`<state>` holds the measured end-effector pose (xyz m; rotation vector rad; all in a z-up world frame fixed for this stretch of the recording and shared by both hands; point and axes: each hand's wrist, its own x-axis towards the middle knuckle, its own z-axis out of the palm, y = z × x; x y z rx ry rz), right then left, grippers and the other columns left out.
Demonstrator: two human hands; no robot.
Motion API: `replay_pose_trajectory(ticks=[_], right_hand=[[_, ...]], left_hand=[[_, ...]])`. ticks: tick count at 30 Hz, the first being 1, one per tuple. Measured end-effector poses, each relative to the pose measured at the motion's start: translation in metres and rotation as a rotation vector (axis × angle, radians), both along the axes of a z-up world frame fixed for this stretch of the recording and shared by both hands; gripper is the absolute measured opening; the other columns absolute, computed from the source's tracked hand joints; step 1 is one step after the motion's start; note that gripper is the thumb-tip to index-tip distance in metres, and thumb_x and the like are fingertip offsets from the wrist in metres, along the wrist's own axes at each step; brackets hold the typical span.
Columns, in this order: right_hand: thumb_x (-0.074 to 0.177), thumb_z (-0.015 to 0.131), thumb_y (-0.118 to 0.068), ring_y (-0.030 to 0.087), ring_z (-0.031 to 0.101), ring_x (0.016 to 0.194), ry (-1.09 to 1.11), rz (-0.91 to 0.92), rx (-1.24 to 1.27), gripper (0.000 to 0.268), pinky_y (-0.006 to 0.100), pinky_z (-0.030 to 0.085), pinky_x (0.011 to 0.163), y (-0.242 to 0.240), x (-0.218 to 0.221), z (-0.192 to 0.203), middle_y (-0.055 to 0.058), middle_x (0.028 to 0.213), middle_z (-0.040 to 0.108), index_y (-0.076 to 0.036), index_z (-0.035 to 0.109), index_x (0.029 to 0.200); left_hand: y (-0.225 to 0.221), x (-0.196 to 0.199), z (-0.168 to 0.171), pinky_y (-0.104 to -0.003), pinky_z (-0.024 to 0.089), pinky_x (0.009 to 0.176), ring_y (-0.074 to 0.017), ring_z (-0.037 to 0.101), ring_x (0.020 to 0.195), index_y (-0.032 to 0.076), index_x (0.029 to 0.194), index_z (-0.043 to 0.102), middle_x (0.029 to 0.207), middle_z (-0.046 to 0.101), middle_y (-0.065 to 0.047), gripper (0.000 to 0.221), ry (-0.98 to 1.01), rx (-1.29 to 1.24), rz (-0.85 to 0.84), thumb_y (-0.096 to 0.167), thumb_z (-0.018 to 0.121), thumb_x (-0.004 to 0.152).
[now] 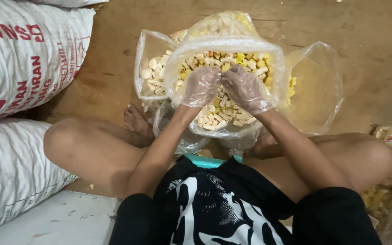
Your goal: Mixing and sorting small cubed food items in a large plastic bag by hand
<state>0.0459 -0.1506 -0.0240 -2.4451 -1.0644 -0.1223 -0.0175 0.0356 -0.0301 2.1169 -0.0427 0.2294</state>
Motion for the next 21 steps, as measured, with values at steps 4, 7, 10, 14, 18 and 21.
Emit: replay_pose_trajectory(ticks=[4,7,10,14,18,21], right_hand=[[0.093,0.077,-0.016,0.032,0.069,0.074,0.027,0.053,0.212,0.014,0.043,0.056,0.060,0.002,-0.016,0.037,0.007,0.093,0.063,-0.018,0.073,0.107],[0.091,0.080,-0.011,0.031,0.068,0.076,0.024,0.058,0.345,0.020,0.042,0.056,0.064,0.009,-0.018,0.057,0.009,0.092,0.063,-0.012,0.072,0.109],[0.092,0.082,-0.008,0.032,0.067,0.075,0.015,0.058,0.441,0.018,0.041,0.056,0.065,0.017,-0.021,0.079,0.010,0.091,0.066,-0.008,0.070,0.105],[0.092,0.083,-0.011,0.029,0.069,0.080,-0.039,0.092,0.442,0.015,0.039,0.057,0.069,0.040,-0.010,0.112,0.006,0.094,0.070,-0.010,0.073,0.102],[0.096,0.082,-0.019,0.028,0.067,0.077,-0.053,0.124,0.428,0.016,0.040,0.056,0.068,0.081,-0.011,0.145,0.006,0.095,0.070,-0.010,0.073,0.106],[0.097,0.081,-0.012,0.030,0.065,0.068,-0.014,0.194,0.449,0.010,0.041,0.054,0.065,0.113,-0.017,0.160,0.009,0.082,0.066,-0.008,0.075,0.104]], left_hand=[[0.015,-0.006,-0.002,-0.027,0.055,0.054,-0.0144,0.060,0.063,0.013,0.084,0.064,0.071,0.059,-0.002,0.020,0.030,-0.002,0.023,0.006,0.054,0.100],[0.032,-0.012,0.003,-0.028,0.055,0.055,-0.0147,0.060,0.064,0.013,0.085,0.064,0.071,0.060,-0.001,0.019,0.030,-0.004,0.041,0.007,0.055,0.100],[0.048,-0.024,0.009,-0.028,0.055,0.056,-0.0150,0.061,0.065,0.014,0.085,0.064,0.072,0.060,-0.001,0.019,0.024,-0.015,0.049,0.007,0.055,0.100],[0.078,-0.025,0.018,-0.029,0.056,0.058,-0.0154,0.061,0.066,0.014,0.085,0.065,0.073,0.061,-0.001,0.018,0.005,-0.015,0.136,0.008,0.055,0.099],[0.121,-0.011,0.017,-0.029,0.056,0.058,-0.0156,0.062,0.067,0.015,0.085,0.065,0.073,0.061,-0.001,0.018,-0.002,-0.024,0.192,0.009,0.056,0.098],[0.148,-0.030,0.005,-0.030,0.056,0.059,-0.0159,0.062,0.068,0.016,0.085,0.066,0.074,0.062,-0.001,0.017,0.023,-0.042,0.232,0.010,0.056,0.098]])
